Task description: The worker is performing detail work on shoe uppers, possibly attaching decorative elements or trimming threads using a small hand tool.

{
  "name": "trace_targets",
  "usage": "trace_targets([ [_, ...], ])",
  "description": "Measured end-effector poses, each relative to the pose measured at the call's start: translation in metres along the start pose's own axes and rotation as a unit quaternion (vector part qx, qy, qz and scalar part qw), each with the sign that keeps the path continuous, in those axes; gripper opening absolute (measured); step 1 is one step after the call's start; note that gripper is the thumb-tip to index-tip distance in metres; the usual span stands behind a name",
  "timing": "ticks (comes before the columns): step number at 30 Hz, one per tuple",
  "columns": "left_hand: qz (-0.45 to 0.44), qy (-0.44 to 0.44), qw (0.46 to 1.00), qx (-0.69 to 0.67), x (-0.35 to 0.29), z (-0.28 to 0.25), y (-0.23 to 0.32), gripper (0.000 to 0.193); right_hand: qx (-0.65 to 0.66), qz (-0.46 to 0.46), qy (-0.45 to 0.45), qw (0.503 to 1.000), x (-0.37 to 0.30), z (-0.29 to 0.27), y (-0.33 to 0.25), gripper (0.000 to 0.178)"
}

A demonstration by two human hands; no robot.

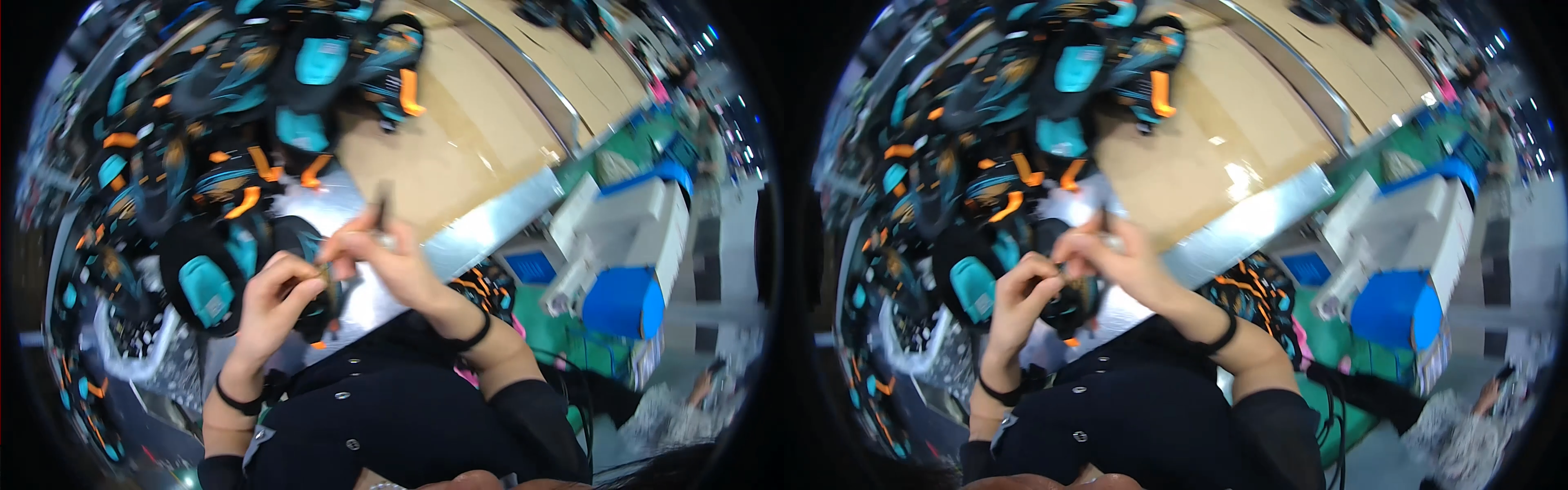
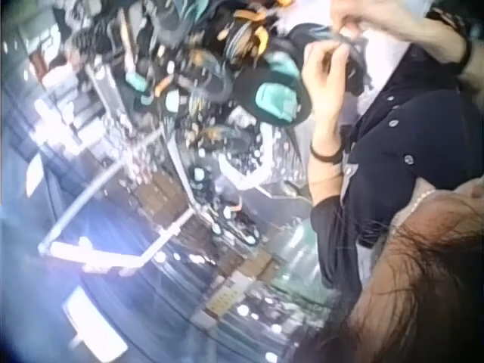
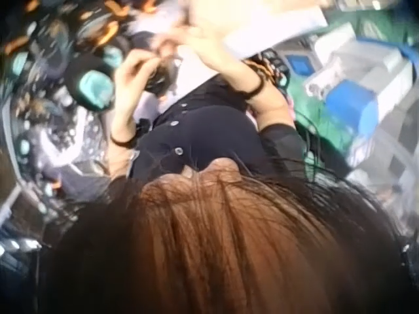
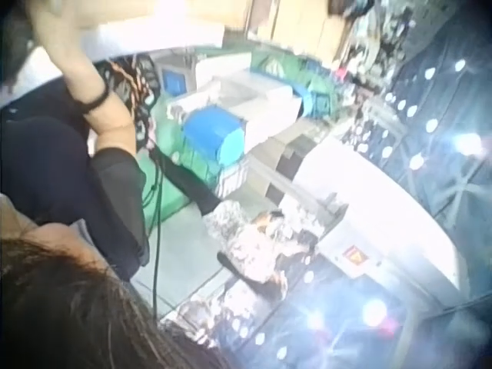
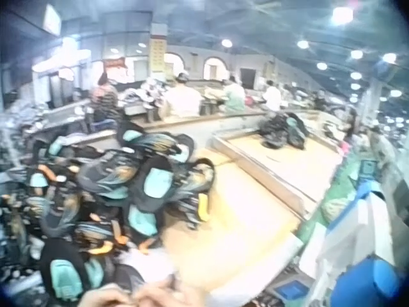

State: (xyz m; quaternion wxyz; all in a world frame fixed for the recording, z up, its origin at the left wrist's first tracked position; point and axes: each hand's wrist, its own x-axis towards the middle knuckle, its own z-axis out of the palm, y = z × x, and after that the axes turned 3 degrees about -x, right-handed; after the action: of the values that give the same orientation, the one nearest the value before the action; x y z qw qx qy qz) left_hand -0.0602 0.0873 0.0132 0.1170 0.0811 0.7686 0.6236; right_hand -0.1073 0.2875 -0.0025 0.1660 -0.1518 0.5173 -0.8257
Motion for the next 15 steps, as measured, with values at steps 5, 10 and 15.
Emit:
trace_targets([
  [5, -0.02, 0.139, 0.987, -0.076, -0.008, -0.012, 0.015, 0.012, -0.464, -0.298, 0.069, 0.832, -0.007, 0.004, -0.022, 0.031],
  [10, 0.036, 0.056, 0.996, -0.061, -0.013, -0.011, 0.018, 0.011, -0.572, -0.326, -0.093, 0.746, 0.005, 0.023, -0.011, 0.032],
  [15, -0.074, 0.065, 0.963, -0.252, -0.018, -0.023, 0.004, 0.015, -0.334, -0.179, -0.046, 0.924, 0.007, 0.039, 0.007, 0.018],
])
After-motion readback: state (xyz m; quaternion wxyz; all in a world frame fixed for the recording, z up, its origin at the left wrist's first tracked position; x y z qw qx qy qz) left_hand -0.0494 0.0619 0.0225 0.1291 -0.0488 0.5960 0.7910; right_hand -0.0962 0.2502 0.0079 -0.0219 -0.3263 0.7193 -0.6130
